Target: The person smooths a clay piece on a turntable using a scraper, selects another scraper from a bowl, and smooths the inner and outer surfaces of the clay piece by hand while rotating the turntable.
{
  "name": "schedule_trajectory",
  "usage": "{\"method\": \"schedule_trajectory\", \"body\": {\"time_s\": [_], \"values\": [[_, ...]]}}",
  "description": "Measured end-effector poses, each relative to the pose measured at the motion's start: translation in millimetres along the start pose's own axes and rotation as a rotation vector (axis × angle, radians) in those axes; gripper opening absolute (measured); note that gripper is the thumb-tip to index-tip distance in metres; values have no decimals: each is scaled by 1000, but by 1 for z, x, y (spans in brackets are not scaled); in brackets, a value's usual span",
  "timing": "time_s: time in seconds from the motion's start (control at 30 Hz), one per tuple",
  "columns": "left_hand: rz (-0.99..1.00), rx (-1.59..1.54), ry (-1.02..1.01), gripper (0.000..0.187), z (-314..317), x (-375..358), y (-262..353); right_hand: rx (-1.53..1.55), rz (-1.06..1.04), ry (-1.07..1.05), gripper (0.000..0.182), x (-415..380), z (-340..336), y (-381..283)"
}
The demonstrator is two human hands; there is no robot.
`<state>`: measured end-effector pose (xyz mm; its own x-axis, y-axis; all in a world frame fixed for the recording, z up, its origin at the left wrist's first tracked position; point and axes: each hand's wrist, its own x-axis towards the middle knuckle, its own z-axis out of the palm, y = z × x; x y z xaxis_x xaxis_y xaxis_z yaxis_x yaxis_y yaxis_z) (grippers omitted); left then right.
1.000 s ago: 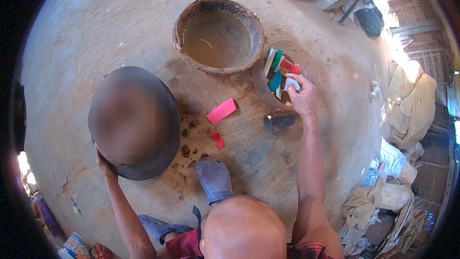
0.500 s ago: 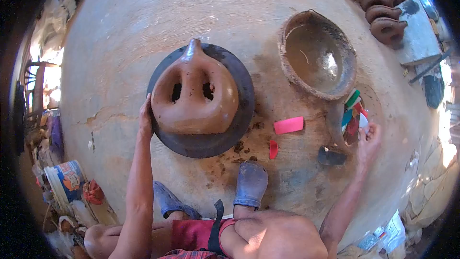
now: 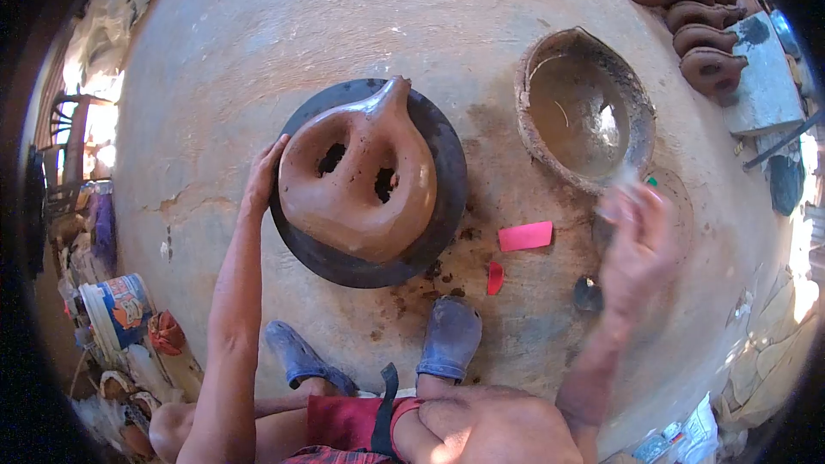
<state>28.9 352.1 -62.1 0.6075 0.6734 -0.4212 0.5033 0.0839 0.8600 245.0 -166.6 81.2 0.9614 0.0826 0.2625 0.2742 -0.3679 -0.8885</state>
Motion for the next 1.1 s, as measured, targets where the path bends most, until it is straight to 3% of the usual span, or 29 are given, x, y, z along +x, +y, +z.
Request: {"method": "schedule_trajectory", "body": {"time_s": [0.13,0.23,0.37,0.63,0.73,0.8,0.9,1.1], "values": [[13,49,6,56,0,2,4,-8,-136,-387,23,20,154,-14],[17,21,11,54,3,0,6,71,-57,-392,22,28,222,12],[0,18,40,52,4,0,6,198,-33,-337,22,24,262,27],[-15,-8,71,48,5,-6,4,304,10,-388,22,19,271,24],[-24,-44,92,46,4,-8,0,248,-126,-468,26,22,259,19],[-35,-51,99,45,4,-10,-5,247,-294,-659,26,30,250,21],[-18,-164,100,49,5,-17,-10,236,-328,-801,30,38,234,15],[-57,-246,140,53,7,-41,-32,82,-422,-753,33,21,196,4]]}}
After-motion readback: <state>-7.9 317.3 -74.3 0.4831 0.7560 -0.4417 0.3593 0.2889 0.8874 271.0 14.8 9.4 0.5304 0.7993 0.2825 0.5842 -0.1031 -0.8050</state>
